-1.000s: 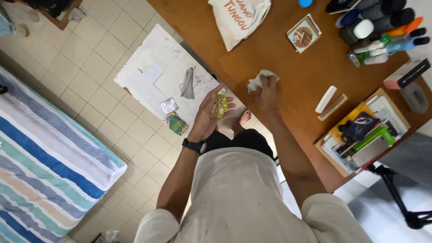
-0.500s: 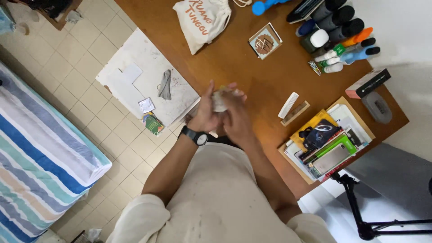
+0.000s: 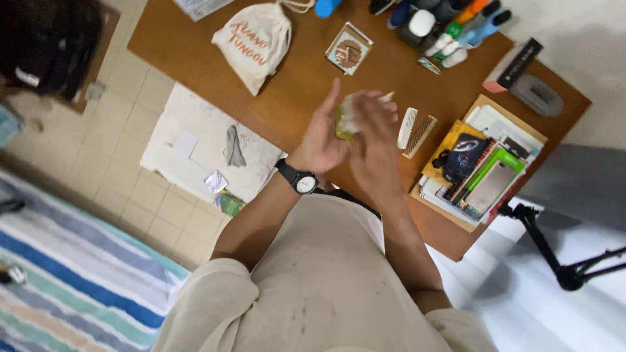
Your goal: The person repeatedly picks up small rectangular cards from a white board, wipes each card with a cloth, and places them on a wooden desk. The person handles multiple cards one at a time, wiping both sides before setting them down.
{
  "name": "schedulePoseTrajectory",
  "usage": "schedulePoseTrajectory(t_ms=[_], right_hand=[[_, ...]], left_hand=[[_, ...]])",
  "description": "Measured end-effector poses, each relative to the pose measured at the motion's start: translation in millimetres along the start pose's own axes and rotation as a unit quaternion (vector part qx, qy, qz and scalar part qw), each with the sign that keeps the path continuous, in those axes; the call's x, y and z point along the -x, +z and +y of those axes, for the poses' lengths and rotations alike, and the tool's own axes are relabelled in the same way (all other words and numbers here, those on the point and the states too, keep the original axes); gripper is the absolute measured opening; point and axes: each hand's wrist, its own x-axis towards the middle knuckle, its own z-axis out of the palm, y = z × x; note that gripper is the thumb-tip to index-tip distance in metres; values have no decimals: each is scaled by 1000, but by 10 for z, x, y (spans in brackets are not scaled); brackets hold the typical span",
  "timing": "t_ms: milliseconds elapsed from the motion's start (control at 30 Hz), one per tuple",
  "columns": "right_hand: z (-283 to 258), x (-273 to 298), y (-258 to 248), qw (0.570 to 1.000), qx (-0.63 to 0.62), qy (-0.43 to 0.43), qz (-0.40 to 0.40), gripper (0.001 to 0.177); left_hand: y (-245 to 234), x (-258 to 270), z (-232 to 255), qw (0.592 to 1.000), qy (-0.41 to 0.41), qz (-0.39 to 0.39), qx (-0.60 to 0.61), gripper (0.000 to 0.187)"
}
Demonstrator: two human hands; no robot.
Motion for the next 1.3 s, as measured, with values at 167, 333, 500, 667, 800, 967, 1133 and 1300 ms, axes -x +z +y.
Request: schedulePoseTrajectory(t_ms=[167,333,500,667,800,967,1133,1300], right_hand=[[-240,-12,112,996,62,14,63,47],[-126,113,168,973,33,52,221,47],[-304,-76,284,787,-447,264,332,38],[-144,-31,356,861,-328,213,327,17],[148,14,298,868,-309,260,287,21],[245,14,287,885,-255,273,279,29],[78,-30,242,890,-177,270,321,36],[-720,-309,217,977,77,-5,201,44]], left_hand=[[-278,-203,68,998,-28,-50,-32,51],[-532,-357,235,987,-44,-114,-108,56],[-316,-218,332,961,-28,-127,-243,62],[-230,-134,410,947,-21,-132,-294,63],[-199,-105,502,939,-42,-133,-313,53],[-80,84,449,950,-33,-86,-299,48],[-447,-85,273,952,14,22,-306,44],[-669,-161,189,950,100,101,-279,35]])
